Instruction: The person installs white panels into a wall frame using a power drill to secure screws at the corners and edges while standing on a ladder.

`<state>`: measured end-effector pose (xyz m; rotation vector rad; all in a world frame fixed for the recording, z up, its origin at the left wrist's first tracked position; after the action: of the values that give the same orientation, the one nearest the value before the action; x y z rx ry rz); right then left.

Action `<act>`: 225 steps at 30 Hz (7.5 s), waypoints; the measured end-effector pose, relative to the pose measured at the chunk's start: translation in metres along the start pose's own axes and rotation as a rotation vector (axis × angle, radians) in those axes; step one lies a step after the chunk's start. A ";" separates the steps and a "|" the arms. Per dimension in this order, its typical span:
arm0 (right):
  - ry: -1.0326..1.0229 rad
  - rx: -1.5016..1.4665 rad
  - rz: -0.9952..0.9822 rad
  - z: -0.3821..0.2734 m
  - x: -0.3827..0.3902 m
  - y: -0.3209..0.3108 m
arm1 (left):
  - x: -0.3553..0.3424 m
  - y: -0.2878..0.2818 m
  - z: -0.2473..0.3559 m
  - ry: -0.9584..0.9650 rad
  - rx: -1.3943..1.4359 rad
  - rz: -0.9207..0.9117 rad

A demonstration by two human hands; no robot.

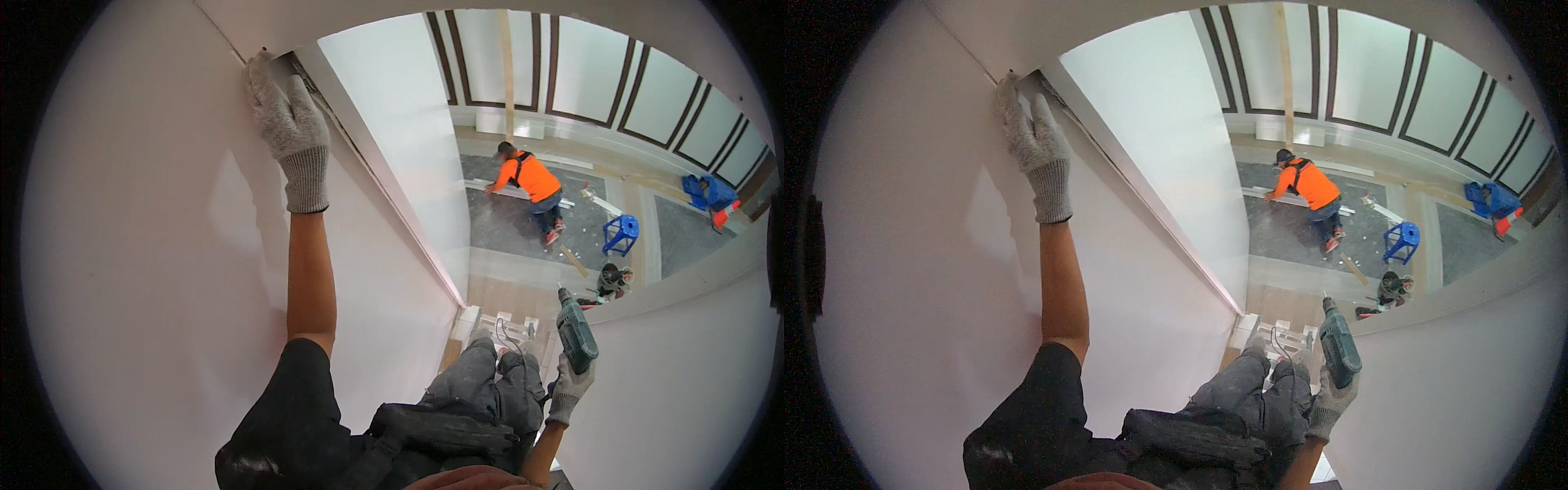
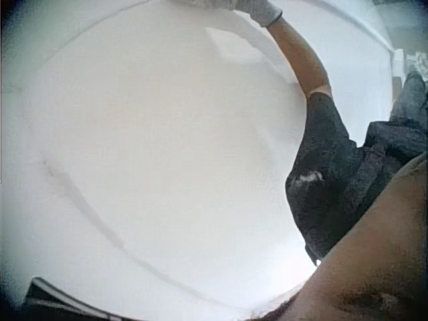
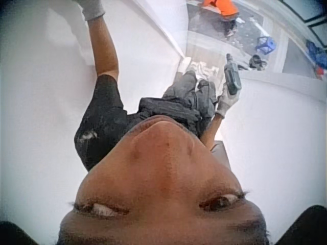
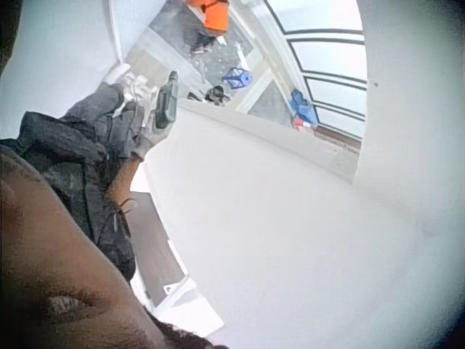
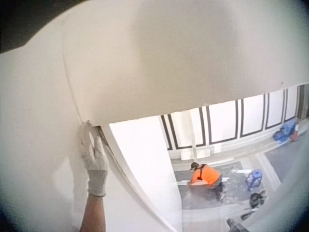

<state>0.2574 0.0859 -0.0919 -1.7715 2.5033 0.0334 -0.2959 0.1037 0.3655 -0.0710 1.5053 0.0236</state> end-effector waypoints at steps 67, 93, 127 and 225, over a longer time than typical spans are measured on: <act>1.068 -0.211 -0.030 0.284 0.034 -0.025 | 0.000 0.080 0.175 0.426 -0.273 -0.324; 0.111 -0.003 -1.070 0.008 0.051 -0.060 | 0.552 -0.063 0.341 -2.296 1.139 -1.026; 0.806 0.414 0.341 0.301 0.318 -0.433 | 0.441 -0.110 0.378 -1.688 1.209 -1.293; 0.486 1.257 -1.104 0.696 0.281 -0.163 | 0.690 0.029 0.347 -2.580 0.063 -1.880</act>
<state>0.3516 -0.1901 -0.8023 -2.1230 0.7361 -1.6575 0.0934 0.1340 -0.3019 -0.8995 -1.4861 -0.9913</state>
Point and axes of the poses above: each hand's wrist, its own x-axis away from the middle knuckle, its own y-axis out of the palm, z = x × y, the point moved 8 cm from there along -x, towards the middle knuckle, and after that the axes turned 4 degrees about z, right-handed, at the moved point
